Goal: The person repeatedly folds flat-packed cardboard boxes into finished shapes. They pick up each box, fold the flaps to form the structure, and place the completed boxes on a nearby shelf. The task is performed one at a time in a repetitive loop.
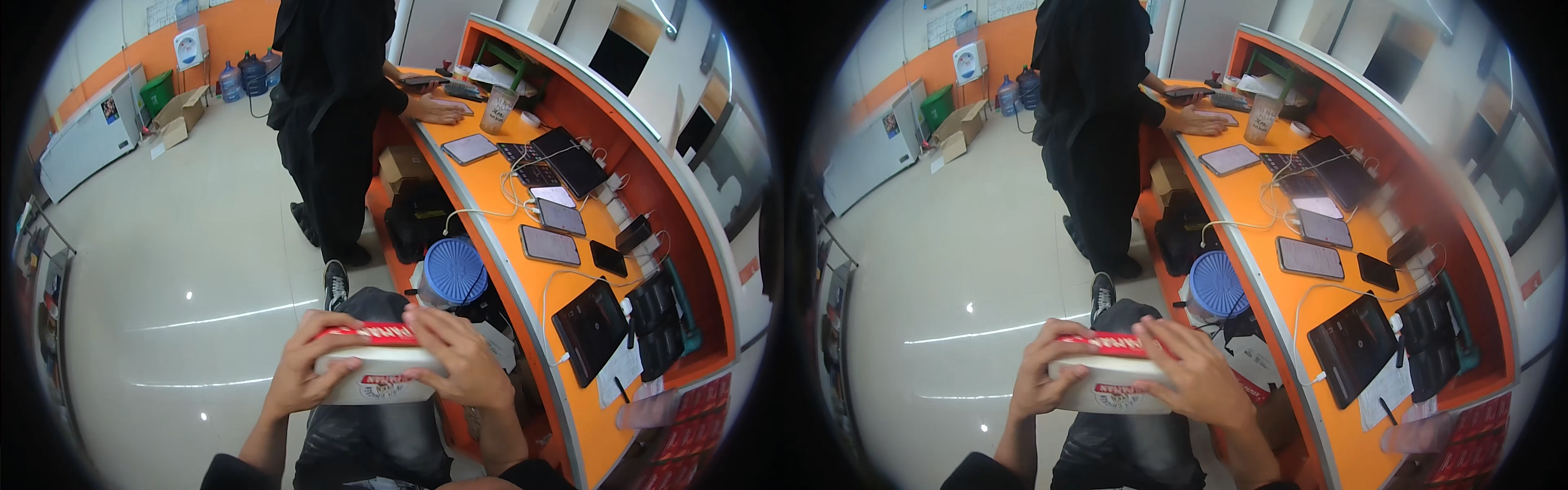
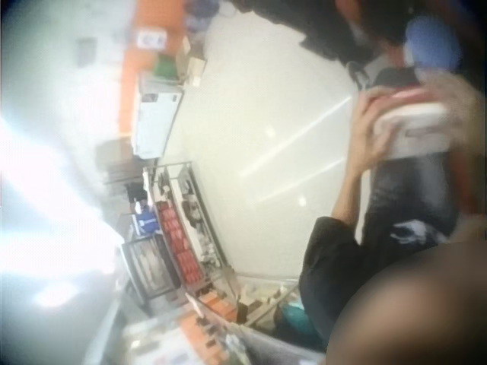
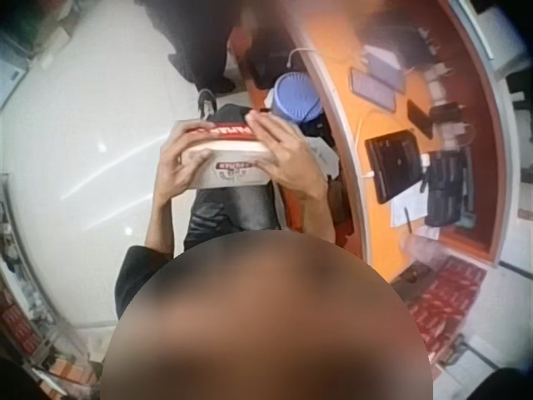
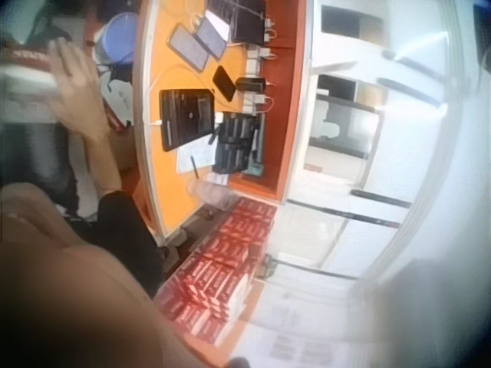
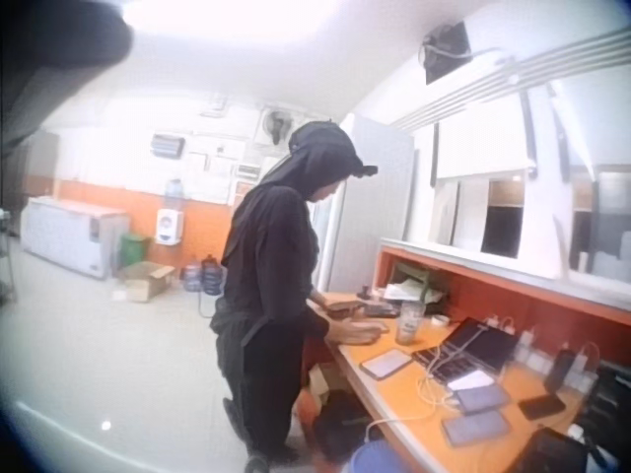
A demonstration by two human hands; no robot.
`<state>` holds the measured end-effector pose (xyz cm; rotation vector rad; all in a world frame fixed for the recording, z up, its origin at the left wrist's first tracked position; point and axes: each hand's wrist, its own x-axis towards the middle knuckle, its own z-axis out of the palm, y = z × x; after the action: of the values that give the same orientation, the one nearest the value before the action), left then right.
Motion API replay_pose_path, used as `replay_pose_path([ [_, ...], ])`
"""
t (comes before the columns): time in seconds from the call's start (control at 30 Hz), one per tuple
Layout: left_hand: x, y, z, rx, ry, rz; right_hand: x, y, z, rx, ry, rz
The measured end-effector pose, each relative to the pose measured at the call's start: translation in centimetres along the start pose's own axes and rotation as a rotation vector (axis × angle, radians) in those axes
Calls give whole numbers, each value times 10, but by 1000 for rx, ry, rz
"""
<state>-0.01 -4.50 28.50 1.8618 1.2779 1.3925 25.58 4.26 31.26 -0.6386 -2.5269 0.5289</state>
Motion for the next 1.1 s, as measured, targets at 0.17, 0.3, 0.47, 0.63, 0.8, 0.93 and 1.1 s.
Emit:
replay_pose_path([
  [0.17, -24, -26, 41, -213, 431, -98, -35, 20, 40, 423, 257, 364],
  [0.3, -29, -38, 52, -259, 324, -143, -36, 33, 42, 455, 280, 379],
  [0.47, 2, -14, 8, -142, -171, -140, -22, 35, 24, 342, 133, 176],
  [0.63, 16, -4, 28, 2, -240, -285, 3, 24, 20, -81, 153, 163],
  [0.8, 8, 18, 53, 212, -110, -145, -1, 5, 13, 133, 223, 218],
  [0.93, 0, 23, 66, 283, -96, -111, -6, -4, 14, 16, 229, 376],
  [1.1, -3, 22, 69, 348, -116, -46, -13, -4, 11, 253, 258, 458],
])
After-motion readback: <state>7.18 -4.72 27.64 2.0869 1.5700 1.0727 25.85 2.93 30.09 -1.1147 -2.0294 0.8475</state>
